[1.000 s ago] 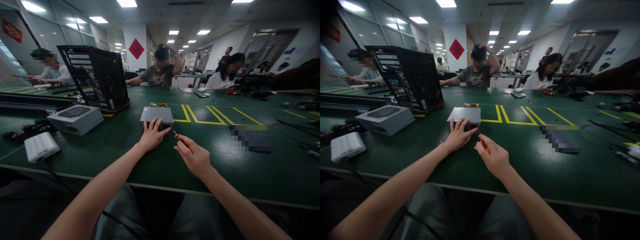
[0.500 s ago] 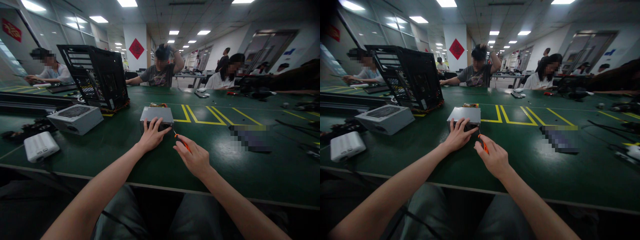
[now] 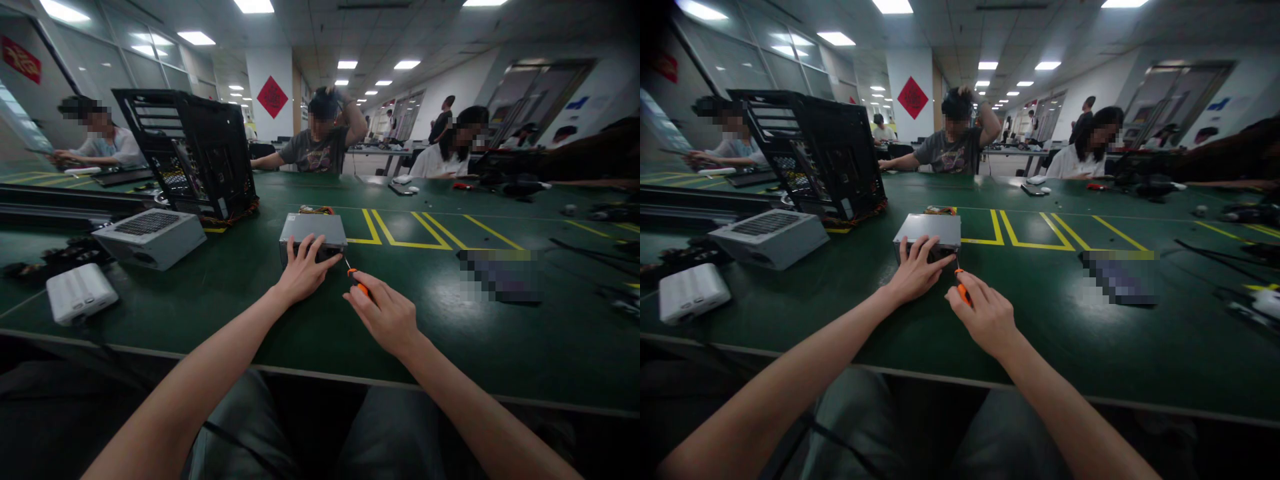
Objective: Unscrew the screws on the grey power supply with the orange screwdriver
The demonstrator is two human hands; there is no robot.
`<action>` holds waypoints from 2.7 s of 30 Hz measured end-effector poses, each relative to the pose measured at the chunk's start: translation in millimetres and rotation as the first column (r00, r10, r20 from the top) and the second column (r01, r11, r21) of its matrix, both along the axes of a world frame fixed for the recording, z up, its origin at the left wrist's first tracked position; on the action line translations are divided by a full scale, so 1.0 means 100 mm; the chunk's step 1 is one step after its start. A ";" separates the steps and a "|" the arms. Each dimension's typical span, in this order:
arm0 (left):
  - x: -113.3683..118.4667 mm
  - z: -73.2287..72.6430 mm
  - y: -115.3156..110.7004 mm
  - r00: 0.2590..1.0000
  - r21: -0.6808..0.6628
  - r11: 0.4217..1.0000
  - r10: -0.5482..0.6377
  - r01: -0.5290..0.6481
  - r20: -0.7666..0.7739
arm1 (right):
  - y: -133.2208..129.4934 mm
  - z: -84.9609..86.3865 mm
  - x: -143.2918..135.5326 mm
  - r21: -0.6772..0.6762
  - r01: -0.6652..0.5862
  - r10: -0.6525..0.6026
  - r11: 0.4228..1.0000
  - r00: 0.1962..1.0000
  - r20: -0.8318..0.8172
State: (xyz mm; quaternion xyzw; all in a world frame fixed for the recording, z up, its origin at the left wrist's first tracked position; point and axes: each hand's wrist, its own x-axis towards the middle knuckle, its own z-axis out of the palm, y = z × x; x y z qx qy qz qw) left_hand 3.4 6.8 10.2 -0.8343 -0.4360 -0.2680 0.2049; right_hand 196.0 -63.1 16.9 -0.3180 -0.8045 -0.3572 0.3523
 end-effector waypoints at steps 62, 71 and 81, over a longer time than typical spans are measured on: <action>0.09 0.22 0.15 0.996 -0.062 0.996 0.061 -0.057 0.060 | -0.40 -0.18 -0.42 -0.532 -0.716 -0.520 0.452 0.273 -0.809; 0.13 0.11 0.25 0.996 -0.033 0.999 0.002 0.001 0.090 | -0.31 -0.01 -0.32 -0.015 -0.926 -0.749 0.378 -0.296 -0.593; 0.11 0.05 0.32 0.989 0.016 0.999 -0.044 0.042 0.141 | -0.10 0.14 -0.25 -0.050 -0.986 -0.927 0.161 -0.133 -0.351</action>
